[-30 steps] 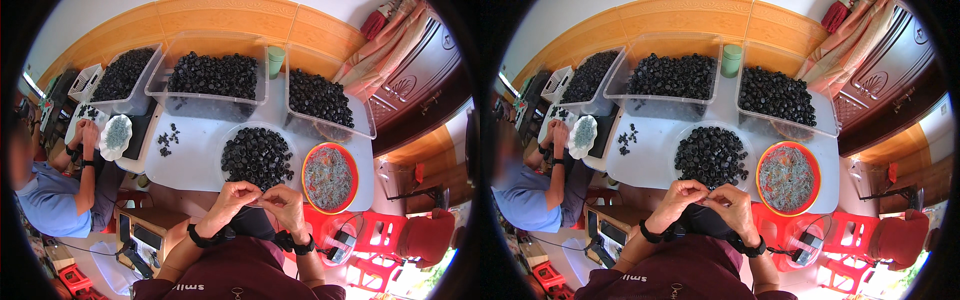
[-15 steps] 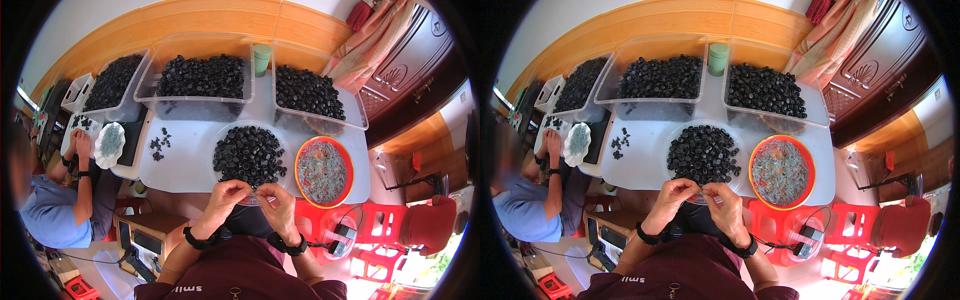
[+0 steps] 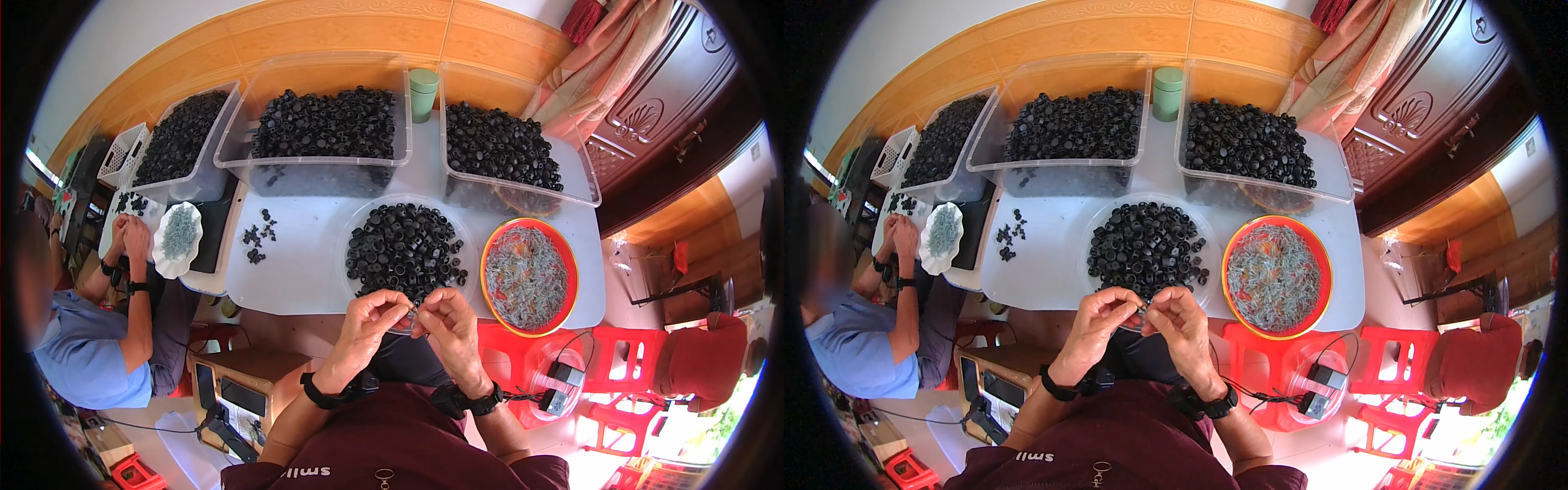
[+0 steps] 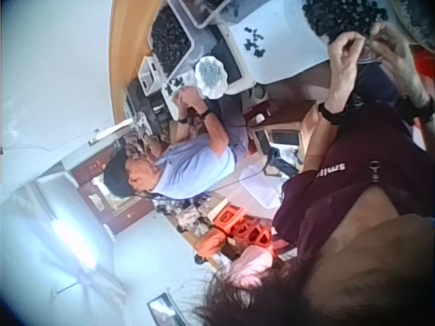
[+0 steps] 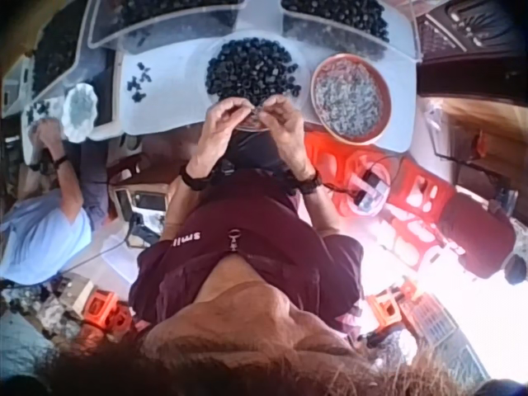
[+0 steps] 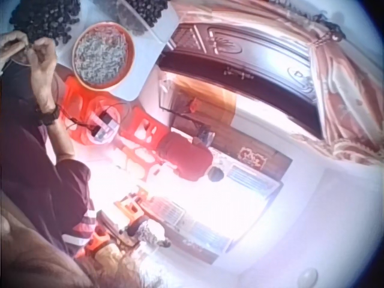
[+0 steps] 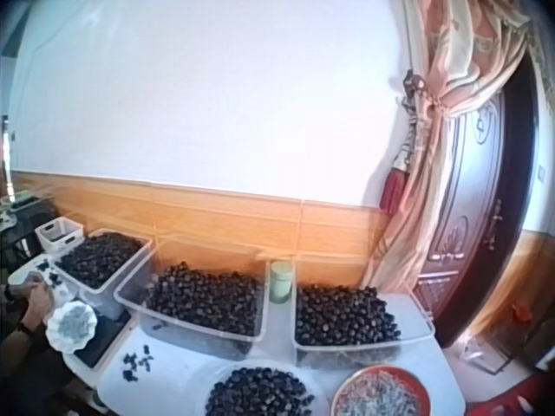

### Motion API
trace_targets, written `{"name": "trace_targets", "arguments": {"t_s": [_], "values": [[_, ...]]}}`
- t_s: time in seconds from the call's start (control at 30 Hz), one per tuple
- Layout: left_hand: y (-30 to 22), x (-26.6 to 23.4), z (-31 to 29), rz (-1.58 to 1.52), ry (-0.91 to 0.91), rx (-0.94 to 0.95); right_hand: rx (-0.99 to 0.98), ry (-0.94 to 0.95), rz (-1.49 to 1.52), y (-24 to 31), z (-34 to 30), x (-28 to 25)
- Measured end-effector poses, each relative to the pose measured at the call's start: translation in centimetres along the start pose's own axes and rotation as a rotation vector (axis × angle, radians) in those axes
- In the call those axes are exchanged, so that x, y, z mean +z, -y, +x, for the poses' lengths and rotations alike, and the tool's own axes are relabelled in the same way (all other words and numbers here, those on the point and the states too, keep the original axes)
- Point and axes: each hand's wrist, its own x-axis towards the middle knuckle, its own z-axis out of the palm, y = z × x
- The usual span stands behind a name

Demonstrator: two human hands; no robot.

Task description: Sorting and inspecting small black plastic components at a table.

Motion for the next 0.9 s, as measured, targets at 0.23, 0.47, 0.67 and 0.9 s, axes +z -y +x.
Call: {"name": "trace_targets", "arguments": {"t_s": [0.23,0.47,0.67,0.9], "values": [[-0.2,0.0,-0.3,-0.005,-0.042,0.002,-0.140,-0.201,-0.137,2.0,0.1,-0.8],[-0.4,-1.2,-0.4,-0.032,-0.018,0.028,-0.710,-0.708,-1.415,6.0,2.1,-10.1],[-0.1,-0.6,-0.4,-0.141,0.000,-0.047,-0.433,-0.157,-0.951,3.9,-0.3,-2.8],[-0.3,-1.0,-0.8,-0.215,0.024,-0.043,-0.421,-0.061,-0.749,0.9,-0.5,1.7]]}}
